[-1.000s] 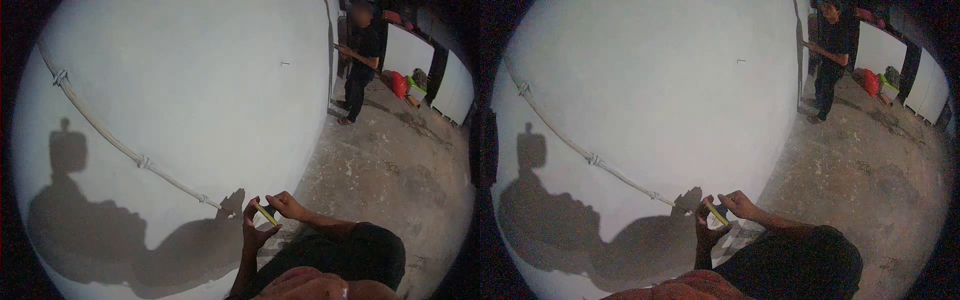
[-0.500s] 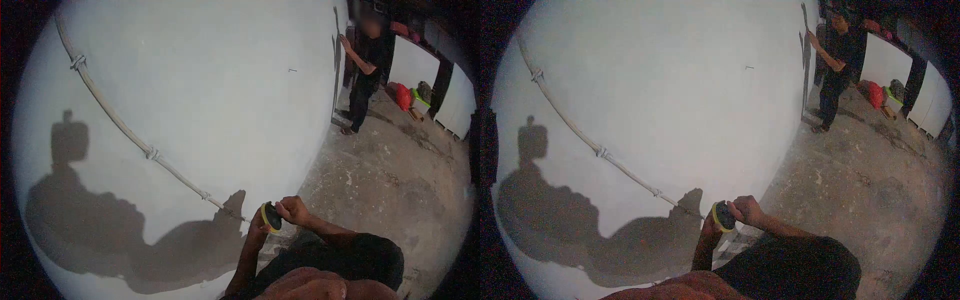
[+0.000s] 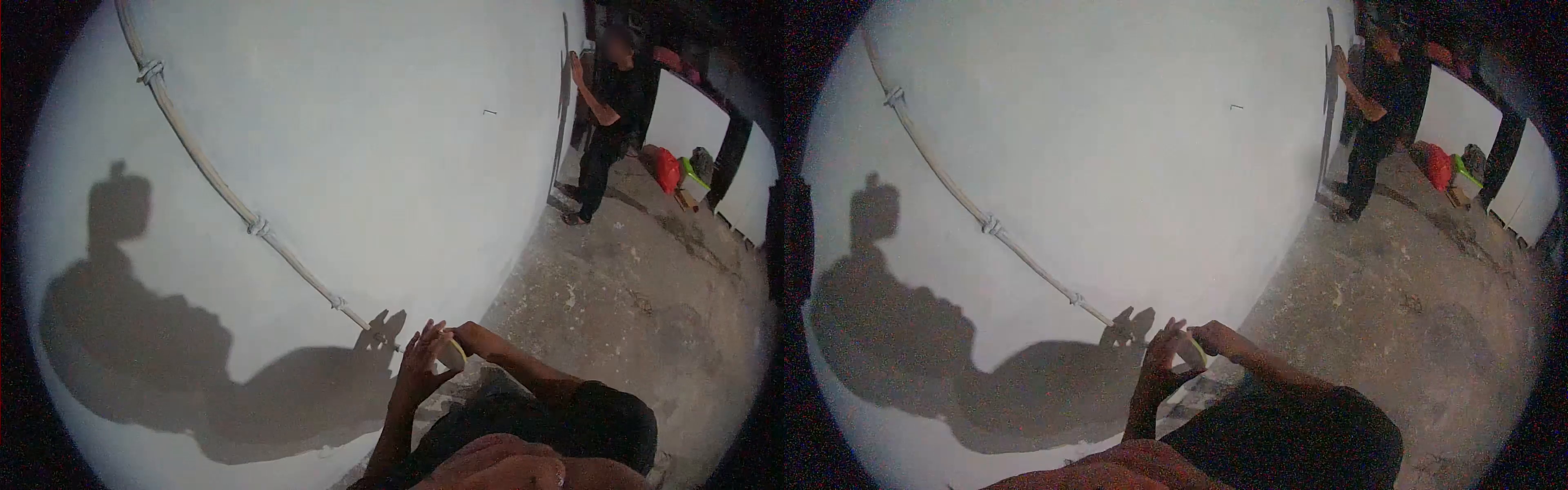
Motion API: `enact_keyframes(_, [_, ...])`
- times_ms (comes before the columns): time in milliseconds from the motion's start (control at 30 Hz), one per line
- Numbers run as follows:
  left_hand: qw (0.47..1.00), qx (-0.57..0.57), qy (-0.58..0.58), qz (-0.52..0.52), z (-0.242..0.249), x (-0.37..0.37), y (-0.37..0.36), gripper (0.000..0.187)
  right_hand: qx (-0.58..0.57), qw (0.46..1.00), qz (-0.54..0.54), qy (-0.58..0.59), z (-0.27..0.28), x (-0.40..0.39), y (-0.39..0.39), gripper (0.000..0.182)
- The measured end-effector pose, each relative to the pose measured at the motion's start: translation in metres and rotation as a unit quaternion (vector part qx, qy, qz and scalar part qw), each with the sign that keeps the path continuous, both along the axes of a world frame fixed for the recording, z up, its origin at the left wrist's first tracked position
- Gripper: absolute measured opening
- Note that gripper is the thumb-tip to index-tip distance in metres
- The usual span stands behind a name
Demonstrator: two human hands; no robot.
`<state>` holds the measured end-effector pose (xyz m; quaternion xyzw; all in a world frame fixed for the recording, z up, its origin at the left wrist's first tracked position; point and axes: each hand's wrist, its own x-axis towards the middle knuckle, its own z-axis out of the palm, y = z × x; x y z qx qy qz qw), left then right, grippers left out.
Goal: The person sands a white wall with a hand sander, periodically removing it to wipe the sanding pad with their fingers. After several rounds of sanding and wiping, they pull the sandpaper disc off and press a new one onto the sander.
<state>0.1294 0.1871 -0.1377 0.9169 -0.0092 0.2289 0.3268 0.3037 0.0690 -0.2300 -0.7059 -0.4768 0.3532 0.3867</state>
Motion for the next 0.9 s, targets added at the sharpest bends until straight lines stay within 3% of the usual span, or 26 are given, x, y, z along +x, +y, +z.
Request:
enact_keyframes(33, [0.993, 0.12, 0.016, -0.007, 0.0, 0.0, 0.0, 0.086, 0.037, 0.993, 0.017, 0.113, -0.004, 0.001, -0.005, 0.041])
enact_keyframes(67, [0.993, 0.12, 0.015, -0.004, -0.001, 0.0, 0.0, 0.086, 0.036, 0.993, 0.019, 0.112, -0.003, -0.004, -0.005, 0.041])
enact_keyframes(100, [0.993, 0.115, 0.019, 0.0, -0.004, 0.0, 0.0, 0.085, 0.089, 0.985, -0.052, 0.14, -0.002, -0.012, -0.006, 0.036])
enact_keyframes(133, [0.994, 0.109, 0.024, 0.004, -0.007, 0.0, -0.001, 0.085, 0.141, 0.968, -0.123, 0.167, -0.001, -0.018, -0.006, 0.051])
enact_keyframes(167, [0.994, 0.11, 0.024, 0.004, -0.01, 0.0, -0.003, 0.085, 0.141, 0.968, -0.123, 0.167, 0.008, -0.023, -0.007, 0.051])
enact_keyframes(233, [0.978, -0.199, -0.057, 0.005, -0.017, -0.001, -0.011, 0.082, 0.127, 0.962, -0.222, 0.093, 0.033, -0.033, -0.012, 0.047])
enact_keyframes(267, [0.978, -0.201, -0.053, 0.002, -0.02, -0.003, -0.013, 0.082, 0.125, 0.961, -0.226, 0.096, 0.039, -0.039, -0.011, 0.047])
enact_keyframes(300, [0.924, -0.381, -0.024, -0.034, -0.023, -0.003, -0.014, 0.083, 0.22, 0.95, -0.221, 0.016, 0.045, -0.044, -0.01, 0.045])
enact_keyframes(333, [0.835, -0.546, 0.008, -0.068, -0.028, -0.003, -0.014, 0.084, 0.311, 0.924, -0.214, -0.065, 0.049, -0.043, -0.01, 0.043])
enact_keyframes(367, [0.827, -0.557, 0.005, -0.082, -0.074, -0.003, 0.0, 0.086, 0.306, 0.915, -0.158, -0.209, 0.054, -0.033, -0.013, 0.034])
enact_keyframes(400, [0.826, -0.557, 0.009, -0.084, -0.069, -0.004, -0.001, 0.086, 0.305, 0.915, -0.163, -0.208, 0.062, -0.027, -0.015, 0.034])
enact_keyframes(467, [0.836, -0.537, 0.099, -0.053, -0.05, -0.005, -0.004, 0.088, 0.326, 0.876, -0.028, -0.354, 0.078, -0.022, -0.021, 0.031])
enact_keyframes(533, [0.838, -0.513, 0.187, -0.018, -0.03, -0.008, -0.007, 0.09, 0.338, 0.867, -0.006, -0.367, 0.088, -0.025, -0.022, 0.03])
enact_keyframes(600, [0.835, -0.5, 0.229, -0.002, -0.025, -0.009, -0.003, 0.092, 0.399, 0.846, -0.003, -0.353, 0.093, -0.026, -0.019, 0.036])
enact_keyframes(633, [0.861, -0.458, 0.219, -0.034, -0.025, -0.011, 0.001, 0.093, 0.398, 0.847, -0.003, -0.354, 0.087, -0.028, -0.018, 0.036])
enact_keyframes(700, [0.884, -0.414, 0.207, -0.067, -0.033, -0.01, 0.003, 0.098, 0.319, 0.91, -0.071, -0.253, 0.076, -0.032, -0.014, 0.04])
enact_keyframes(733, [0.873, -0.468, 0.12, -0.067, -0.044, -0.008, 0.0, 0.1, 0.319, 0.91, -0.07, -0.254, 0.072, -0.033, -0.016, 0.04])
enact_keyframes(767, [0.853, -0.518, 0.031, -0.065, -0.045, -0.007, -0.003, 0.101, 0.228, 0.955, -0.101, -0.158, 0.081, -0.038, -0.019, 0.04])
enact_keyframes(800, [0.852, -0.518, 0.031, -0.064, -0.045, -0.007, -0.006, 0.101, 0.133, 0.981, -0.13, -0.059, 0.085, -0.042, -0.02, 0.044])
enact_keyframes(900, [0.862, -0.507, 0.007, -0.031, -0.041, -0.006, -0.012, 0.1, 0.169, 0.965, -0.197, 0.033, 0.074, -0.05, -0.016, 0.051])
